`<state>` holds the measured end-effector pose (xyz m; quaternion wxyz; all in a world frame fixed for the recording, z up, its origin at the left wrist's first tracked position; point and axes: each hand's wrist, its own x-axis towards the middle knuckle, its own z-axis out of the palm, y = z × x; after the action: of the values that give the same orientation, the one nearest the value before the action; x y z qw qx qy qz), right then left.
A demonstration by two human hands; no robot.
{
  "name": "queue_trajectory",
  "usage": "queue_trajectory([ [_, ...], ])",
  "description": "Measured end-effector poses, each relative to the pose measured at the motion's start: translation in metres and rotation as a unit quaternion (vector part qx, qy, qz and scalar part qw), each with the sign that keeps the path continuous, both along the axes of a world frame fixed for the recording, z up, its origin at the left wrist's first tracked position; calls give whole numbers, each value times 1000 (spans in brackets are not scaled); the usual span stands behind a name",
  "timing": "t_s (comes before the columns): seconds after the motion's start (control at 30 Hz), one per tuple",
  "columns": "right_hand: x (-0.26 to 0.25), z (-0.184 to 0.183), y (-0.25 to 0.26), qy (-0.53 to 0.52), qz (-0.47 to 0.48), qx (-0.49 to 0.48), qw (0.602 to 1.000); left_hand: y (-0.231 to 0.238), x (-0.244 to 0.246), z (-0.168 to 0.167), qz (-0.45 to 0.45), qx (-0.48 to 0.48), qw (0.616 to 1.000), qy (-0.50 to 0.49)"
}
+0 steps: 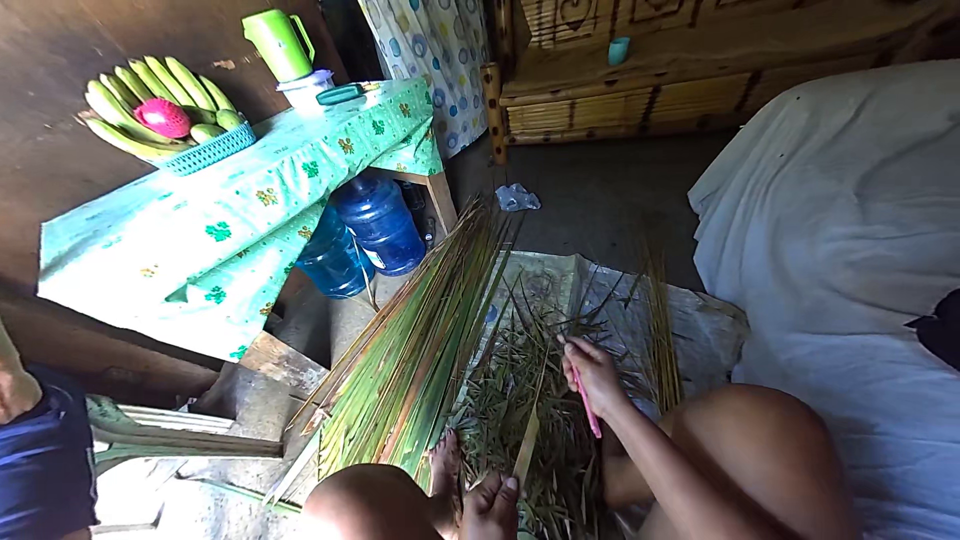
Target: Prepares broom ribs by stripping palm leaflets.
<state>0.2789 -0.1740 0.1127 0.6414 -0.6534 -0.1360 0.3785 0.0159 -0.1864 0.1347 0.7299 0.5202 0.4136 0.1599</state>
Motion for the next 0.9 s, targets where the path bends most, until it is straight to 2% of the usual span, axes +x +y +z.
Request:
queue_trajectory([
  [0.07, 10, 0, 1, 3, -30, -1, 1000, 2, -1, 0, 10, -12, 1000, -2],
  [0.1, 9, 2, -1, 2, -16, 0, 1000, 5, 0, 1, 17, -18, 1000, -2],
  [0.2, -15, 17, -21, -14, 130, -7, 991, 16, 10, 5, 35, -39, 999, 2],
  [0.3, -49, 24, -39, -45, 297, -13, 954, 30, 22, 9, 44, -43, 998, 10],
  [0.4, -67, 17, -46, -140, 380, 14, 914, 36, 30, 13, 37, -54, 998, 7],
  [0.5, -64, 10, -41, -217, 344, 41, 913, 36, 32, 17, 37, -85, 995, -20],
  [0.6, -52, 2, -34, -226, 300, 24, 927, 31, 29, 17, 20, -94, 995, -32],
  [0.8, -23, 2, -20, -131, 166, 16, 977, 23, 27, 13, 0, -86, 996, -29],
  [0.9, -27, 13, -29, -57, 237, 0, 970, 26, 28, 15, 15, -84, 996, -17],
])
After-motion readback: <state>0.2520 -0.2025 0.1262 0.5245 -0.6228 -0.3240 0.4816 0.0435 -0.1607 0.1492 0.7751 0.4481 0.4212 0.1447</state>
